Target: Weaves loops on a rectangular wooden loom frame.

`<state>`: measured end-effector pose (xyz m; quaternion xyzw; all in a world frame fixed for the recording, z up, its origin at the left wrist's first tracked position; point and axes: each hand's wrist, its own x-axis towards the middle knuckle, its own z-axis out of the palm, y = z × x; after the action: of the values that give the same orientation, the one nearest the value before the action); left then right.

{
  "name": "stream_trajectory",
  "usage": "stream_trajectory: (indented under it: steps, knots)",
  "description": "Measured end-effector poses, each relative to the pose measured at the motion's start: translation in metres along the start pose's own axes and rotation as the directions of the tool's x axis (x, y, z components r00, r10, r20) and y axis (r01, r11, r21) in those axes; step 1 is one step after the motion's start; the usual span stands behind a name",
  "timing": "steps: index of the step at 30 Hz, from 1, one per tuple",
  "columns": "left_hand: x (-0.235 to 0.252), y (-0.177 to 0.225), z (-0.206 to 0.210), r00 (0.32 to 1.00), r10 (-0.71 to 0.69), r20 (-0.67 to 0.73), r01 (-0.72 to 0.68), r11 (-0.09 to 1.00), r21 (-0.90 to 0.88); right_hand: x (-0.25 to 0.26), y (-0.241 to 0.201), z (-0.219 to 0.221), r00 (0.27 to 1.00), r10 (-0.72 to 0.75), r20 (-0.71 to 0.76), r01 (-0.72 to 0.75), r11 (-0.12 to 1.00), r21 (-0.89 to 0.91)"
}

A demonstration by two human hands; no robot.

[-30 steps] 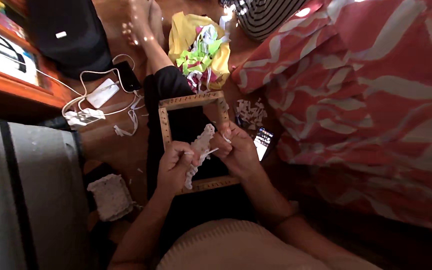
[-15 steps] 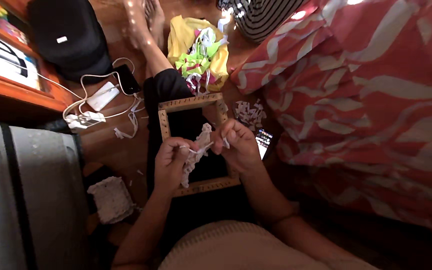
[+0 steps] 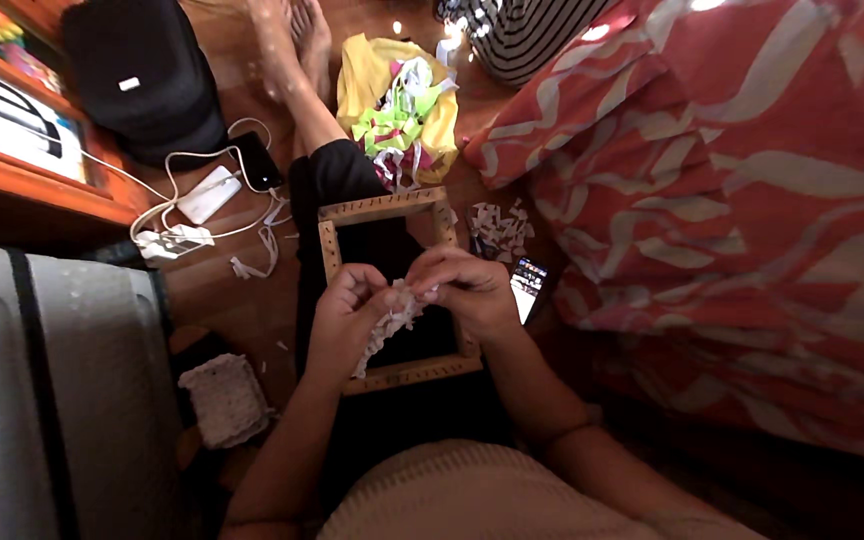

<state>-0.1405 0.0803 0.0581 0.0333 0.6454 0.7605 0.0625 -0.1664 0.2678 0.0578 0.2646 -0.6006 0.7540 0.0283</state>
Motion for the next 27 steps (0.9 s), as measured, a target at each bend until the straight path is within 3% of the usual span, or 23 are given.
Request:
stream_trajectory:
  steps: [7,11,20,27]
  knots:
    - [-0.002,0.008,-0.003,0.992,0.045,0.116,-0.063,0.985,0.159,0.012,-0.008,0.001,0.995,-0.007,0.104,0.020,0.992,-0.128]
    - [-0.002,0.010,-0.008,0.975,0.101,0.200,-0.132,0.980,0.148,0.018,-0.009,0.005,0.990,-0.016,0.143,0.040,0.985,-0.168]
    - [-0.005,0.007,-0.008,0.997,0.078,0.001,-0.078,0.988,0.134,0.006,0.002,0.008,0.984,0.174,0.047,-0.165,0.972,-0.165]
    - [-0.005,0.005,-0.006,0.972,0.234,0.009,-0.231,0.952,0.200,-0.001,0.007,0.011,0.995,0.098,0.033,-0.092,0.984,-0.153]
